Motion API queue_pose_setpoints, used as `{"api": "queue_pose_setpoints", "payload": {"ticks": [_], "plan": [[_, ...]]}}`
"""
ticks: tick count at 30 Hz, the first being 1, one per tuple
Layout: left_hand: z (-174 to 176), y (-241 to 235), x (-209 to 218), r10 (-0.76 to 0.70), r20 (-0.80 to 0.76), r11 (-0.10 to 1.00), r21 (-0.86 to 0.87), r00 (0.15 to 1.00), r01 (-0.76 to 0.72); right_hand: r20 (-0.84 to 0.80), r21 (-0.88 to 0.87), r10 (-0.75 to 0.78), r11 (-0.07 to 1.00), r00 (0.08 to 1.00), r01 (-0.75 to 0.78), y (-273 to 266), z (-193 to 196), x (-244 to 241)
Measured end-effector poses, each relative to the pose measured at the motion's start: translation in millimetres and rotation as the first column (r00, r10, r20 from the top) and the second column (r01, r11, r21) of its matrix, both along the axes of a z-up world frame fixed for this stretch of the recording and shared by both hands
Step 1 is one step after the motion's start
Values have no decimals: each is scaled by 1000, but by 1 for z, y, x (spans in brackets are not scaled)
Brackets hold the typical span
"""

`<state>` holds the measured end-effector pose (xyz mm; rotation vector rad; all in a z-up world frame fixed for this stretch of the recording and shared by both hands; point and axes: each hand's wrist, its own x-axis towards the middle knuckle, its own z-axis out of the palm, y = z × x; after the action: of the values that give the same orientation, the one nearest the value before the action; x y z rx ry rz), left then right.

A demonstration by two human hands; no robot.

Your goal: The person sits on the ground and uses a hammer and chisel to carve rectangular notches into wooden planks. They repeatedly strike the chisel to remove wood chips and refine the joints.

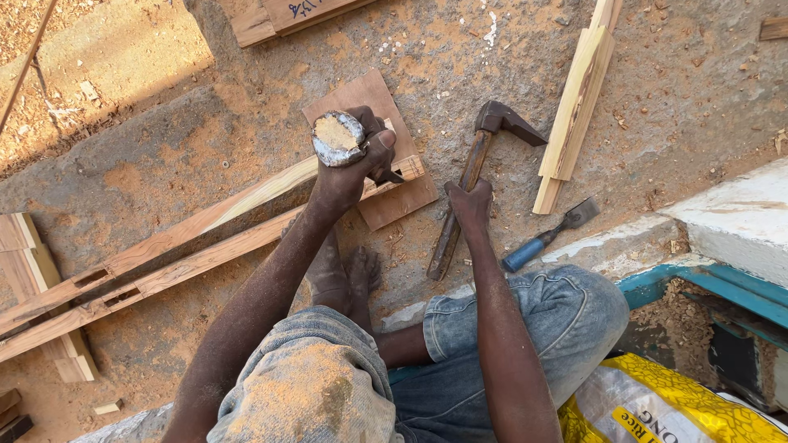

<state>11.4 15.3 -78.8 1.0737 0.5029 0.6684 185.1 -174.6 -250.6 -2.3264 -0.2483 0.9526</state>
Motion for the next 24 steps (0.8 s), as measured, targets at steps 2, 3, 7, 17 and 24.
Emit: {"api": "queue_pose_setpoints", "payload": {"ticks": [2, 3, 7, 17, 24], "plan": [[-1, -1, -1, 4, -96, 1000, 31, 995, -1, -44, -17, 0, 1000, 999, -1, -2, -1, -2], [0, -1, -1, 9, -143, 999, 49, 990, -2, -24, -13, 8, 1000, 1000, -9, -2, -1, -3], [1, 2, 3, -11, -155, 996, 88, 988, 25, 0, 1, 15, 1000, 1000, -15, 1, -4, 1], [-3, 5, 5, 30, -229, 959, 281, 973, 36, 65, 28, 31, 999, 997, -33, -1, -15, 2], [-1, 13, 16, -134, -454, 981, 66, 881, 183, -64, 26, -12, 1000, 998, 14, 1, -5, 2]]}}
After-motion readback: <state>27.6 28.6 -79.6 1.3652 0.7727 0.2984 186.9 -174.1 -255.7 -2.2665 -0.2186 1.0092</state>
